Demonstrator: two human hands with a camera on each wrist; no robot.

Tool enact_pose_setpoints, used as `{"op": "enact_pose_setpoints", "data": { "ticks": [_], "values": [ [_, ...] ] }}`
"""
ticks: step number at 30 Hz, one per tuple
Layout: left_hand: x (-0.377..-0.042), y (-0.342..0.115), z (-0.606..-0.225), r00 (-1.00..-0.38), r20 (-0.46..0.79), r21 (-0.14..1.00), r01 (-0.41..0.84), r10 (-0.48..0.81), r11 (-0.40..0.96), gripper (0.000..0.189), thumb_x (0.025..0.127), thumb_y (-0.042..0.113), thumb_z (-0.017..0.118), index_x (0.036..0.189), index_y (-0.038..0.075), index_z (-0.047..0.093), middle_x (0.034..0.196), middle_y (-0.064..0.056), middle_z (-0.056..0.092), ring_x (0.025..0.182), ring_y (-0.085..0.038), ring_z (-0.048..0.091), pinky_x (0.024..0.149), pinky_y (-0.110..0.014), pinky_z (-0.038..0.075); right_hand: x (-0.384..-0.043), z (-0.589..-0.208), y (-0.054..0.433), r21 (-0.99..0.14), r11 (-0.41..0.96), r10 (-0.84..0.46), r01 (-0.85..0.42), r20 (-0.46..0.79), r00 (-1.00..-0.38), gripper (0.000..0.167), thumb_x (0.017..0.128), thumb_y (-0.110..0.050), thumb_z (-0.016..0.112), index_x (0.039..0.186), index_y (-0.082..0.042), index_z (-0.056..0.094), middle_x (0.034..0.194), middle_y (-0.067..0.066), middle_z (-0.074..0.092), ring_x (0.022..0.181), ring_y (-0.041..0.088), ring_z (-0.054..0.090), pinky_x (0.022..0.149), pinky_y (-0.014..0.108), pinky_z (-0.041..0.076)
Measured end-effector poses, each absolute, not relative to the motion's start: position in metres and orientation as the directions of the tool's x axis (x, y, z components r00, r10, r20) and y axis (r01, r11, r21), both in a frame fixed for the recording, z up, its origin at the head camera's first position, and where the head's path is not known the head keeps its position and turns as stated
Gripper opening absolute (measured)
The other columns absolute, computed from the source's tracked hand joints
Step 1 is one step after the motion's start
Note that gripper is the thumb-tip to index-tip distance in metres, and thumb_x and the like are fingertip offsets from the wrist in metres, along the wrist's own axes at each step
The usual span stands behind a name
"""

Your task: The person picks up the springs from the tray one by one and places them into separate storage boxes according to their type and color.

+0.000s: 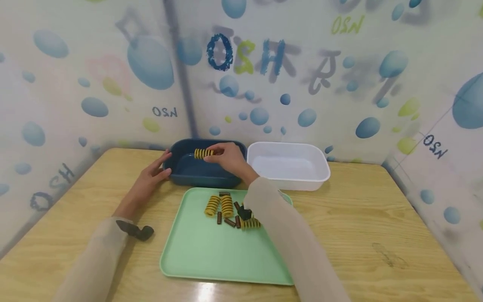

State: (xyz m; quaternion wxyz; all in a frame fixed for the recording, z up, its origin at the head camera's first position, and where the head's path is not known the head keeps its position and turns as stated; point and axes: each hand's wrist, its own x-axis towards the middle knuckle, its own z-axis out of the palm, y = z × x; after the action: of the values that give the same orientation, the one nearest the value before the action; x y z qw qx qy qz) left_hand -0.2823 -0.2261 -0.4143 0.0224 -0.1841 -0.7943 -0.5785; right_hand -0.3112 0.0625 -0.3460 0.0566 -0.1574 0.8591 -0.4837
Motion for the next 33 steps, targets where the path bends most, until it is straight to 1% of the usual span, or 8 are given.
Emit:
{"op": "enact_pose_setpoints", "data": {
  "ticks": [4, 10, 14, 19, 22, 27, 30, 33],
  "values": [
    [-0.279, -0.225, -0.406, -0.934, 0.231, 0.916, 0.303, 0.272, 0.263, 0.058, 0.098, 0.020, 0.056, 0.150, 0.014, 0.032, 0.159, 0.004, 0.015, 0.127, -0.038, 0.041, 0.094, -0.024, 0.038, -0.316, -0.345, 0.055, -0.851, 0.471, -0.341, -0.233, 0.068, -0.938, 0.040, 0.084, -0.035, 0.074, 0.121, -0.021, 0.066, 0.112, -0.003, 0.064, 0.100, 0.015, 0.058, 0.082, 0.037, 0.049],
    [-0.269, -0.216, -0.389, -0.937, 0.212, 0.917, 0.289, 0.279, 0.274, 0.056, 0.098, 0.016, 0.056, 0.148, 0.006, 0.034, 0.159, -0.005, 0.016, 0.128, -0.040, 0.040, 0.102, -0.042, 0.033, -0.321, -0.349, 0.048, -0.859, 0.467, -0.325, -0.211, 0.055, -0.944, 0.039, 0.085, -0.031, 0.074, 0.121, -0.018, 0.067, 0.113, -0.001, 0.064, 0.101, 0.017, 0.058, 0.083, 0.037, 0.049],
    [-0.271, -0.217, -0.390, -0.940, 0.207, 0.924, 0.279, 0.271, 0.262, 0.056, 0.098, 0.018, 0.057, 0.148, 0.008, 0.035, 0.159, -0.002, 0.017, 0.128, -0.039, 0.040, 0.103, -0.048, 0.030, -0.326, -0.355, 0.041, -0.850, 0.484, -0.324, -0.210, 0.049, -0.945, 0.039, 0.084, -0.030, 0.075, 0.120, -0.016, 0.068, 0.111, 0.000, 0.065, 0.099, 0.017, 0.060, 0.082, 0.036, 0.050],
    [-0.278, -0.226, -0.405, -0.946, 0.208, 0.923, 0.274, 0.250, 0.269, 0.057, 0.098, 0.023, 0.057, 0.149, 0.018, 0.035, 0.158, 0.010, 0.017, 0.128, -0.035, 0.040, 0.103, -0.044, 0.031, -0.334, -0.363, 0.032, -0.838, 0.507, -0.310, -0.200, 0.039, -0.950, 0.038, 0.084, -0.030, 0.075, 0.118, -0.015, 0.069, 0.109, 0.001, 0.067, 0.098, 0.017, 0.060, 0.081, 0.034, 0.050],
    [-0.280, -0.229, -0.412, -0.948, 0.204, 0.920, 0.271, 0.246, 0.282, 0.057, 0.098, 0.025, 0.057, 0.150, 0.021, 0.034, 0.157, 0.012, 0.016, 0.128, -0.033, 0.041, 0.101, -0.036, 0.034, -0.339, -0.369, 0.030, -0.839, 0.509, -0.296, -0.191, 0.038, -0.954, 0.038, 0.084, -0.030, 0.075, 0.117, -0.013, 0.069, 0.110, 0.003, 0.067, 0.100, 0.018, 0.060, 0.082, 0.034, 0.050],
    [-0.275, -0.227, -0.404, -0.942, 0.208, 0.925, 0.276, 0.263, 0.260, 0.057, 0.098, 0.020, 0.057, 0.150, 0.013, 0.033, 0.159, 0.003, 0.015, 0.129, -0.037, 0.039, 0.096, -0.024, 0.035, -0.346, -0.373, 0.028, -0.839, 0.514, -0.291, -0.177, 0.023, -0.957, 0.038, 0.084, -0.028, 0.075, 0.117, -0.010, 0.069, 0.111, 0.005, 0.067, 0.101, 0.019, 0.060, 0.083, 0.033, 0.050],
    [-0.268, -0.221, -0.393, -0.940, 0.206, 0.927, 0.276, 0.271, 0.253, 0.058, 0.098, 0.018, 0.057, 0.149, 0.008, 0.033, 0.159, -0.001, 0.015, 0.129, -0.039, 0.038, 0.098, -0.027, 0.034, -0.347, -0.373, 0.027, -0.831, 0.527, -0.294, -0.179, 0.020, -0.956, 0.037, 0.084, -0.027, 0.075, 0.116, -0.010, 0.069, 0.110, 0.006, 0.067, 0.099, 0.019, 0.060, 0.082, 0.034, 0.050],
    [-0.265, -0.220, -0.388, -0.942, 0.194, 0.930, 0.265, 0.273, 0.254, 0.058, 0.098, 0.019, 0.057, 0.149, 0.007, 0.033, 0.159, -0.002, 0.015, 0.130, -0.038, 0.037, 0.100, -0.030, 0.033, -0.349, -0.373, 0.024, -0.820, 0.543, -0.300, -0.182, 0.013, -0.954, 0.037, 0.084, -0.027, 0.075, 0.116, -0.010, 0.069, 0.109, 0.006, 0.068, 0.098, 0.019, 0.061, 0.081, 0.033, 0.050]
  ]
}}
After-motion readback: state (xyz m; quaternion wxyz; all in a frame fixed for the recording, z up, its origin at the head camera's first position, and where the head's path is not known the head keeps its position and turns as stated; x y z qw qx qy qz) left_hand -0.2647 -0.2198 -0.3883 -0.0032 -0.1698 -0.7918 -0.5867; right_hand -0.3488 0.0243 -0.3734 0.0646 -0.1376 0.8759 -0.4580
